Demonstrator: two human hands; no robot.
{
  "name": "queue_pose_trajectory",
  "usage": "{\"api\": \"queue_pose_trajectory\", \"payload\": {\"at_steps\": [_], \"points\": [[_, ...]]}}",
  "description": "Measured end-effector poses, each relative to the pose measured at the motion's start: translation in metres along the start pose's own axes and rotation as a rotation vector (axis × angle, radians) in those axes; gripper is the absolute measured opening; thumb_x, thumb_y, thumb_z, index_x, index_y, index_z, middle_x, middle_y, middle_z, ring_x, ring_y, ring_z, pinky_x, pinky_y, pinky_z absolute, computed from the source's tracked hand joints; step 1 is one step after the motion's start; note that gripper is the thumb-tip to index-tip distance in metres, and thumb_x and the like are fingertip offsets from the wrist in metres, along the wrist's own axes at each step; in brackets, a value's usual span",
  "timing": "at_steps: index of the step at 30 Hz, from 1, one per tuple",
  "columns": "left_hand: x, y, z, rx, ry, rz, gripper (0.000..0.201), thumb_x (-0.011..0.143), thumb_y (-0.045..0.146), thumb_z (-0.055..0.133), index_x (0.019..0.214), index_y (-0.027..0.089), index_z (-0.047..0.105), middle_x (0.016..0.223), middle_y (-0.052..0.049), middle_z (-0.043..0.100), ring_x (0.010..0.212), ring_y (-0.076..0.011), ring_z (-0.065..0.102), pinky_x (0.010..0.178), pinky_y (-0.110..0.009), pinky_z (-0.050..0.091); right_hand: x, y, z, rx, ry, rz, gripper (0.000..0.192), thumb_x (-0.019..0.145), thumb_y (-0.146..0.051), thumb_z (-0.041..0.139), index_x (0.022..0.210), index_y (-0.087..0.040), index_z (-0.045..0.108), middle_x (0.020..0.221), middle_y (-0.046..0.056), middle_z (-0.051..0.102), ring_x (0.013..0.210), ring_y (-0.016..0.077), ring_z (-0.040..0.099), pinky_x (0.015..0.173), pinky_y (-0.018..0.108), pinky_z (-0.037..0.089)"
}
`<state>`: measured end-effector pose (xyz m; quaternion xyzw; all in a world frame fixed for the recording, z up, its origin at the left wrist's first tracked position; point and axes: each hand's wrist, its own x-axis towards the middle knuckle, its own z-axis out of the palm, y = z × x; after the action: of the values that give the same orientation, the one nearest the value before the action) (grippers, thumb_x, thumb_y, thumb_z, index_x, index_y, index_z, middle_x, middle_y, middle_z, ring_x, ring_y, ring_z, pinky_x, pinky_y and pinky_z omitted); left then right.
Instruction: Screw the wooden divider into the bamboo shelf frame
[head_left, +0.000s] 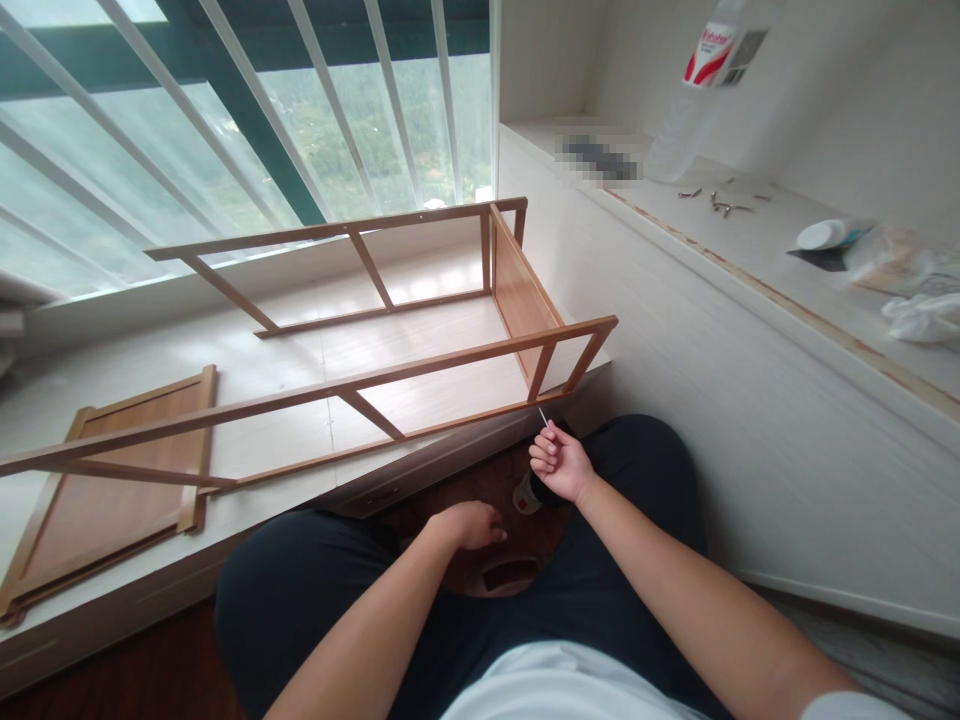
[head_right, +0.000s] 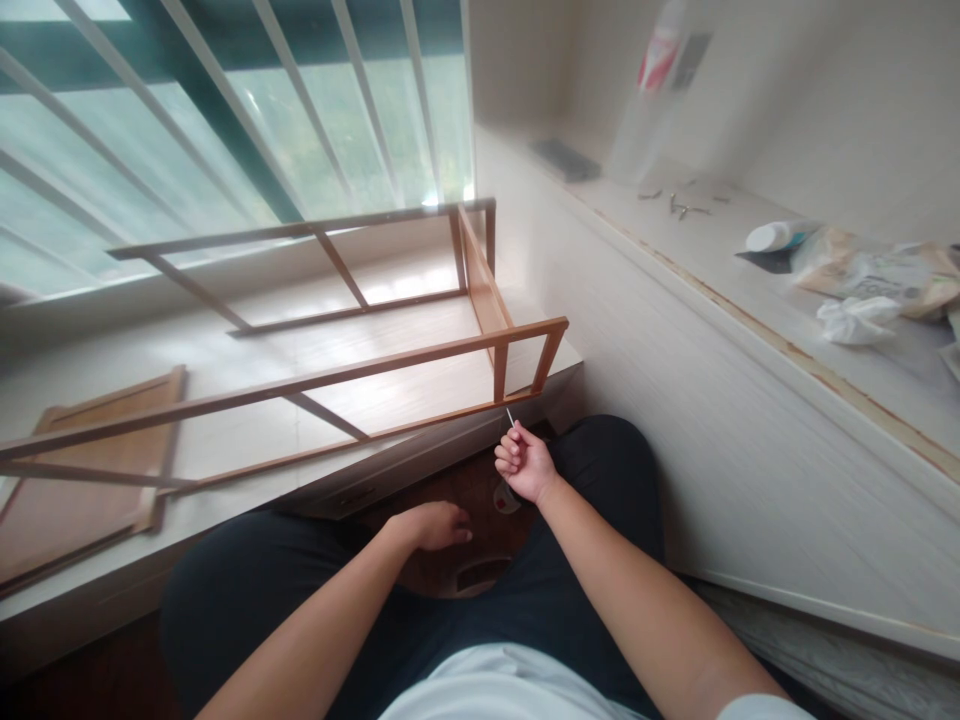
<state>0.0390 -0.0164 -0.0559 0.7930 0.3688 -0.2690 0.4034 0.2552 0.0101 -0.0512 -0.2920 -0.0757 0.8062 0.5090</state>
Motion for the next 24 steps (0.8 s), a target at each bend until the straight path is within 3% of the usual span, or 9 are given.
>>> {"api": "queue_pose_trajectory", "payload": {"at_steps": [10, 14, 18, 24], "points": [[0.0, 0.0, 0.001, -0.002, 0.006, -0.004, 0.043, 0.086, 0.05, 0.047, 0.112, 0.024, 0.069, 0.111, -0.01, 0.072, 0.1, -0.0279, 0.067, 0.082, -0.035, 0.05, 0.001, 0.011, 0.001, -0.216, 0.057, -0.055, 0.035, 0.086, -0.042, 0.061, 0.065, -0.022, 0.043, 0.051, -0.007, 0.04, 0.041, 0.0077, 0.024, 0.038, 0.02, 0.017], [0.0, -0.001, 0.002, 0.006, 0.01, 0.004, 0.043, 0.086, 0.049, 0.046, 0.113, 0.024, 0.069, 0.112, -0.01, 0.071, 0.1, -0.0283, 0.066, 0.082, -0.036, 0.05, 0.005, 0.023, -0.003, -0.546, 0.278, -0.297, 0.038, 0.084, -0.051, 0.061, 0.066, -0.021, 0.048, 0.05, -0.006, 0.046, 0.038, 0.0066, 0.027, 0.038, 0.02, 0.015], [0.001, -0.002, 0.003, 0.009, 0.013, 0.009, 0.043, 0.086, 0.049, 0.047, 0.112, 0.024, 0.069, 0.112, -0.01, 0.071, 0.1, -0.0276, 0.066, 0.082, -0.035, 0.05, 0.007, 0.023, -0.007, -0.97, 0.464, -0.587, 0.043, 0.088, -0.056, 0.053, 0.062, -0.021, 0.051, 0.047, -0.005, 0.044, 0.044, 0.0106, 0.041, 0.045, 0.023, 0.031], [0.0, -0.001, 0.001, 0.001, 0.008, 0.0, 0.043, 0.086, 0.05, 0.047, 0.112, 0.024, 0.069, 0.112, -0.01, 0.071, 0.1, -0.0278, 0.066, 0.081, -0.035, 0.05, 0.005, 0.018, -0.008, -1.301, 0.533, -0.676, 0.046, 0.093, -0.057, 0.043, 0.066, -0.022, 0.053, 0.053, -0.001, 0.054, 0.05, 0.0153, 0.05, 0.053, 0.025, 0.036]]}}
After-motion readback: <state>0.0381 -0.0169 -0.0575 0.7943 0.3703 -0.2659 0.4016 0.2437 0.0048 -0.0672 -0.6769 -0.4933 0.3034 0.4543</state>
